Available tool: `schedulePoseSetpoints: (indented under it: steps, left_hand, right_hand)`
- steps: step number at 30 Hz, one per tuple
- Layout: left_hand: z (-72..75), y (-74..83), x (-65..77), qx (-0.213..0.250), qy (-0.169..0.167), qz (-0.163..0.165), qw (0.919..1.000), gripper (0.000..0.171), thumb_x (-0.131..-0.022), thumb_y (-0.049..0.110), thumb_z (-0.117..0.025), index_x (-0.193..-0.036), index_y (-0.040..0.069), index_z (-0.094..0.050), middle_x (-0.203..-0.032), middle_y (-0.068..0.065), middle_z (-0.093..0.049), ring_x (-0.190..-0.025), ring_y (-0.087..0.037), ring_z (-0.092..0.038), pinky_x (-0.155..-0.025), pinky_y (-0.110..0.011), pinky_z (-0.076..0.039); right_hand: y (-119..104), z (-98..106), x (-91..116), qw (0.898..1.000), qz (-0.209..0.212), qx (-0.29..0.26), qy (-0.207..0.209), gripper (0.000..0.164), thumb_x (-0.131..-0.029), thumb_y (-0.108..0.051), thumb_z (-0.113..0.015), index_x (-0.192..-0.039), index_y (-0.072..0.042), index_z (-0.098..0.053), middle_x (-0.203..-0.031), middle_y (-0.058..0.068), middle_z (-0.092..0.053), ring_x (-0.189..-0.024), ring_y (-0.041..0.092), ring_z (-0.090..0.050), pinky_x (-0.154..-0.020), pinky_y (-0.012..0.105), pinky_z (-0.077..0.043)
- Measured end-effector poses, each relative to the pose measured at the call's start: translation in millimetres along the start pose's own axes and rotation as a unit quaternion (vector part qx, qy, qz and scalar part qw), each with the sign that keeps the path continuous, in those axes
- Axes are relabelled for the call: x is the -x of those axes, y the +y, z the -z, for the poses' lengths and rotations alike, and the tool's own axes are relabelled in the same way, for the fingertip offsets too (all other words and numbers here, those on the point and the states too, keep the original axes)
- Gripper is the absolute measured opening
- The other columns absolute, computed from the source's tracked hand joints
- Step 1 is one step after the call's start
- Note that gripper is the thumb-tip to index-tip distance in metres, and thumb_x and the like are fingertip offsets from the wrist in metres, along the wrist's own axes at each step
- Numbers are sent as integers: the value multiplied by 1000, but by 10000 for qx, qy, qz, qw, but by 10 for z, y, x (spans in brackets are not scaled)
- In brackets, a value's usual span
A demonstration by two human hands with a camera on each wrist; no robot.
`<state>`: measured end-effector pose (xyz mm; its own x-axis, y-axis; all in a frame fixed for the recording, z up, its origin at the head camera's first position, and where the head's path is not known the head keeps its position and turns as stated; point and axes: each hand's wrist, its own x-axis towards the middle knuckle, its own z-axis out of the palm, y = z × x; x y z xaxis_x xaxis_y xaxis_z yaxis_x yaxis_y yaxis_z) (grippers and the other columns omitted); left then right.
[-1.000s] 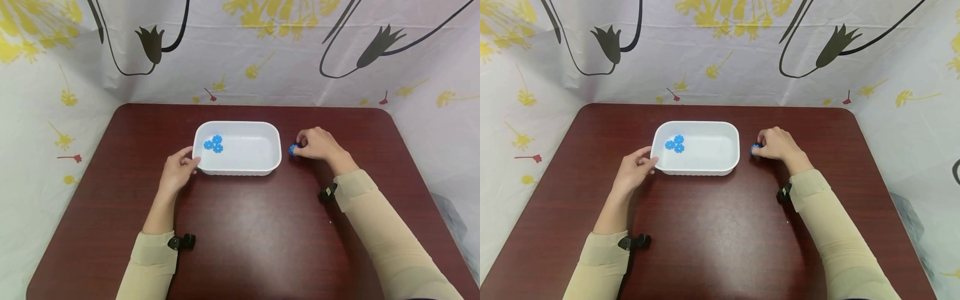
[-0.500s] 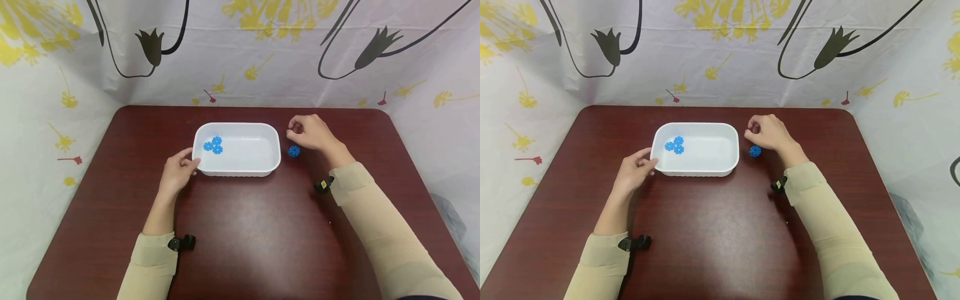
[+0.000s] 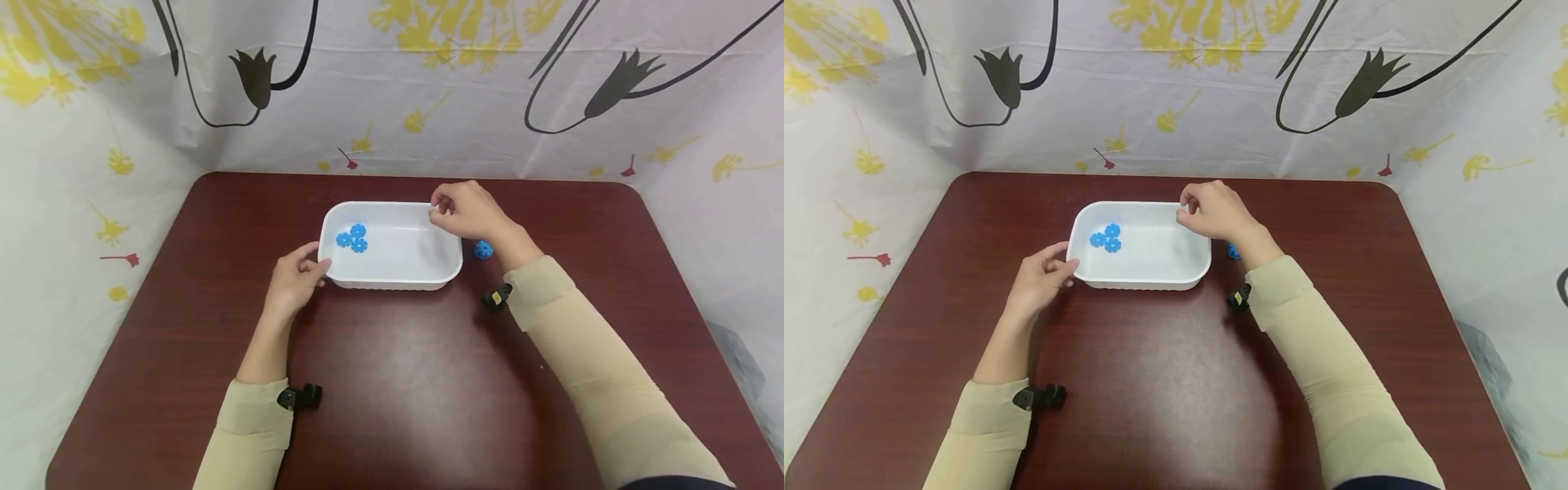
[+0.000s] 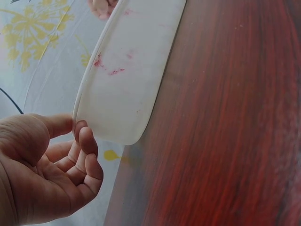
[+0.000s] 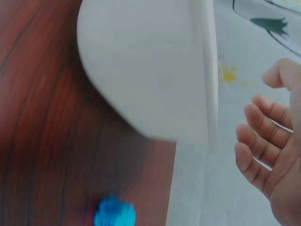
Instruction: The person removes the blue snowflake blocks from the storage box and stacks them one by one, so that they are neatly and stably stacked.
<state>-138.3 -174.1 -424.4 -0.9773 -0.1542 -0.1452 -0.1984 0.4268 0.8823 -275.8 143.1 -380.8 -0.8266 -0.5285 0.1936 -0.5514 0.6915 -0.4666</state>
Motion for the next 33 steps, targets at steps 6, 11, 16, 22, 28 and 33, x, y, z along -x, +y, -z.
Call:
schedulePoseSetpoints:
  steps: [6,11,16,22,28,33]
  left_hand:
    - [-9,-10,-18,-35,0,-44,10000,49,-98,21,-68,-144,6,-55,-85,-20,-70,-75,-31,-65,-55,-27,-42]
    - [-21,-7,-18,-66,42,17,10000,49,-99,22,-68,-143,7,-56,-85,-18,-70,-77,-33,-66,-56,-26,-43]
    - [-22,-16,-10,-66,92,-5,9999,48,-99,22,-68,-142,6,-56,-85,-18,-71,-78,-33,-66,-56,-27,-43]
    - [-35,-20,-1,-2,150,53,9999,46,-99,23,-67,-140,4,-58,-86,-17,-71,-79,-33,-67,-62,-30,-46]
    - [-51,-25,11,135,277,-42,9995,39,-99,21,-67,-131,-2,-64,-86,-17,-72,-78,-32,-68,-64,-27,-48]
    - [-56,-36,20,292,335,-88,9990,35,-99,20,-68,-126,-3,-67,-87,-17,-73,-78,-33,-69,-60,-23,-47]
  right_hand:
    - [-168,-200,-146,9995,93,23,-300,17,-89,-25,-68,-95,-9,-70,-84,3,-70,-69,19,-58,-68,36,-46]
    - [-300,-379,-253,9983,22,81,-579,17,-89,-26,-68,-94,-10,-70,-85,2,-69,-73,19,-58,-70,36,-47]
    - [-417,-530,-337,9956,-17,144,-931,20,-90,-28,-69,-96,-10,-71,-86,3,-68,-77,19,-59,-73,36,-48]
    - [-519,-682,-404,9931,-121,173,-1151,20,-89,-29,-69,-95,-10,-70,-82,3,-64,-74,19,-56,-70,35,-45]
    - [-592,-813,-464,9905,-145,397,-1306,23,-88,-30,-69,-97,-9,-70,-85,3,-65,-78,19,-57,-74,36,-46]
    - [-652,-891,-510,9872,-266,559,-1471,29,-86,-33,-73,-100,-7,-71,-83,4,-64,-81,21,-57,-75,36,-47]
